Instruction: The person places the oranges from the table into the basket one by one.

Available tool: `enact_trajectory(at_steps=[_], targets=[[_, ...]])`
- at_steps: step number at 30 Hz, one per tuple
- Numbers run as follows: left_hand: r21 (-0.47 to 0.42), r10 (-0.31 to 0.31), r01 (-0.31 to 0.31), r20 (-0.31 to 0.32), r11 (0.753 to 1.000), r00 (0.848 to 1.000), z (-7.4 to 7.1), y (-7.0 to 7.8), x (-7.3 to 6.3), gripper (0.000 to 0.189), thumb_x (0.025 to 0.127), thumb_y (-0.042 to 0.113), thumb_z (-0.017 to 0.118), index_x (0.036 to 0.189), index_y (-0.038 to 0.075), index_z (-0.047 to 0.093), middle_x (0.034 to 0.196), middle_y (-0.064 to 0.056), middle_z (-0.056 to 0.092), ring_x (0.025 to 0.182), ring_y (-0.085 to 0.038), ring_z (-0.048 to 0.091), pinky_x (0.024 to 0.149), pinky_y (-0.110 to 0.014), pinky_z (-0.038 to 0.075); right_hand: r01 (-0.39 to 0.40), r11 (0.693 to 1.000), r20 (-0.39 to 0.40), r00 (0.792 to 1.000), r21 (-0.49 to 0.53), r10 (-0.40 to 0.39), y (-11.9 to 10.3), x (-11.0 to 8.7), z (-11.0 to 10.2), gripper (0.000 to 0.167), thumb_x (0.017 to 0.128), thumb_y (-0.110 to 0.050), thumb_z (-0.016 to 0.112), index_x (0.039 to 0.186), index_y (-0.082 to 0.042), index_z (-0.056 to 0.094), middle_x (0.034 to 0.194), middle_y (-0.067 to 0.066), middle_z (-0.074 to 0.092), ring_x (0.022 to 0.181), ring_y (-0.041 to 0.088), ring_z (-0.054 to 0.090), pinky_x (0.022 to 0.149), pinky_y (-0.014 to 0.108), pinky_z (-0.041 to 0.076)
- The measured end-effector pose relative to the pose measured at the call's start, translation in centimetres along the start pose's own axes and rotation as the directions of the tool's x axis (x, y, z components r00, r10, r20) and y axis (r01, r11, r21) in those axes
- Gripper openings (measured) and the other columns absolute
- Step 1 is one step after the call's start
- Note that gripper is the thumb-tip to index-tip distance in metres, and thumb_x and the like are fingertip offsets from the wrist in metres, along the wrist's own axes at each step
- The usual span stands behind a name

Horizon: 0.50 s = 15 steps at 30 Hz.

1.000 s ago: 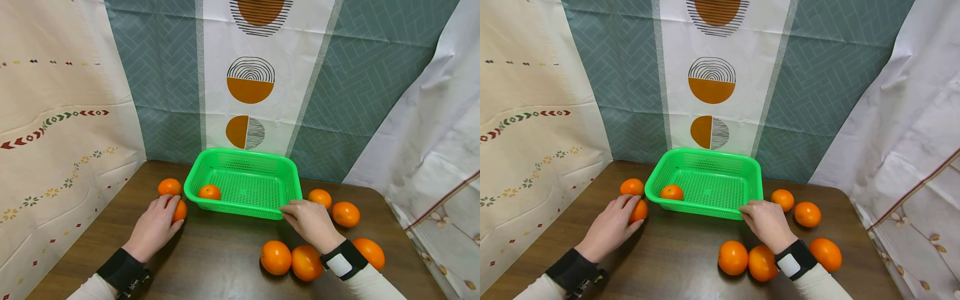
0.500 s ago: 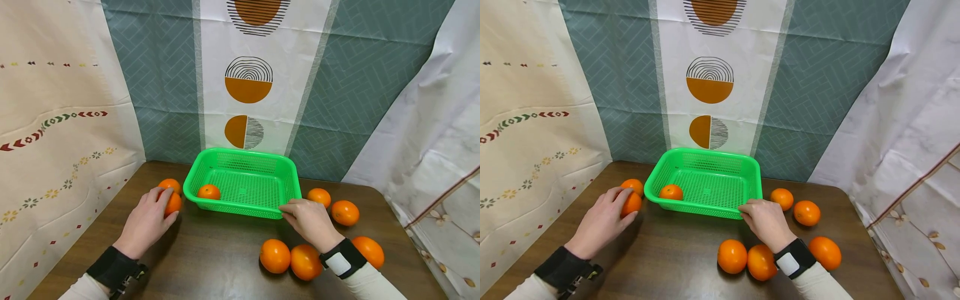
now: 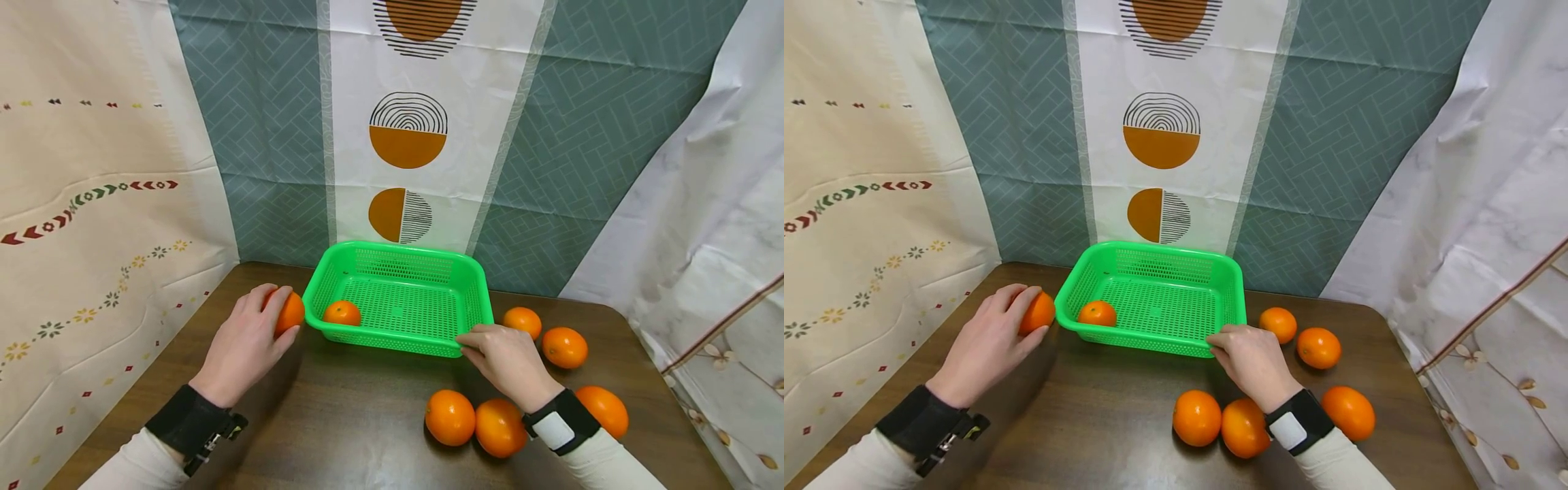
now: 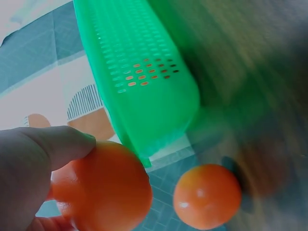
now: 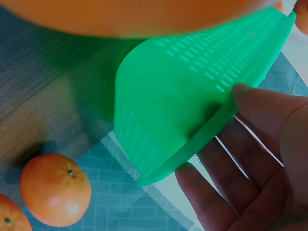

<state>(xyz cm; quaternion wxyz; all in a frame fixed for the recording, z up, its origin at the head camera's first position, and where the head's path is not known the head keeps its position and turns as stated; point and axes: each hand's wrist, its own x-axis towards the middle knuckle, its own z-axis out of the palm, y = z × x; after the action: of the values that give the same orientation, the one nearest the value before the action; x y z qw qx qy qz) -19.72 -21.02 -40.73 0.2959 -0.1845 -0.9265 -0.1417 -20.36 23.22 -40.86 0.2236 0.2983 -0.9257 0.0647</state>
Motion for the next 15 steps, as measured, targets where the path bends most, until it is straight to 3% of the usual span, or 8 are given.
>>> enact_trajectory(at_steps=[6,15], targets=[[-0.003,0.021,-0.021,0.003,1.0,1.0,-0.1,0.6,1.1,0.067,0.09,0.019,0.092,0.145,-0.002,0.061,0.135,-0.026,0.057,0.115,-0.05,0.059,0.08,-0.062,0.063,0.0,1.0,0.004,1.0,0.0,0.0,0.0,0.0,-0.1,0.023,0.086,-0.013,0.096,0.107,-0.02,0.088,0.097,-0.009,0.077,0.083,0.014,0.075,0.063,0.037,0.06],[-0.016,0.051,-0.051,0.017,0.999,0.999,0.0,1.3,2.7,0.064,0.092,0.019,0.091,0.145,-0.002,0.06,0.137,-0.027,0.056,0.119,-0.05,0.057,0.09,-0.06,0.061,0.006,1.0,-0.004,1.0,-0.003,-0.006,-0.1,0.0,0.0,0.024,0.085,-0.013,0.097,0.106,-0.021,0.088,0.097,-0.009,0.077,0.083,0.014,0.075,0.063,0.038,0.061]])
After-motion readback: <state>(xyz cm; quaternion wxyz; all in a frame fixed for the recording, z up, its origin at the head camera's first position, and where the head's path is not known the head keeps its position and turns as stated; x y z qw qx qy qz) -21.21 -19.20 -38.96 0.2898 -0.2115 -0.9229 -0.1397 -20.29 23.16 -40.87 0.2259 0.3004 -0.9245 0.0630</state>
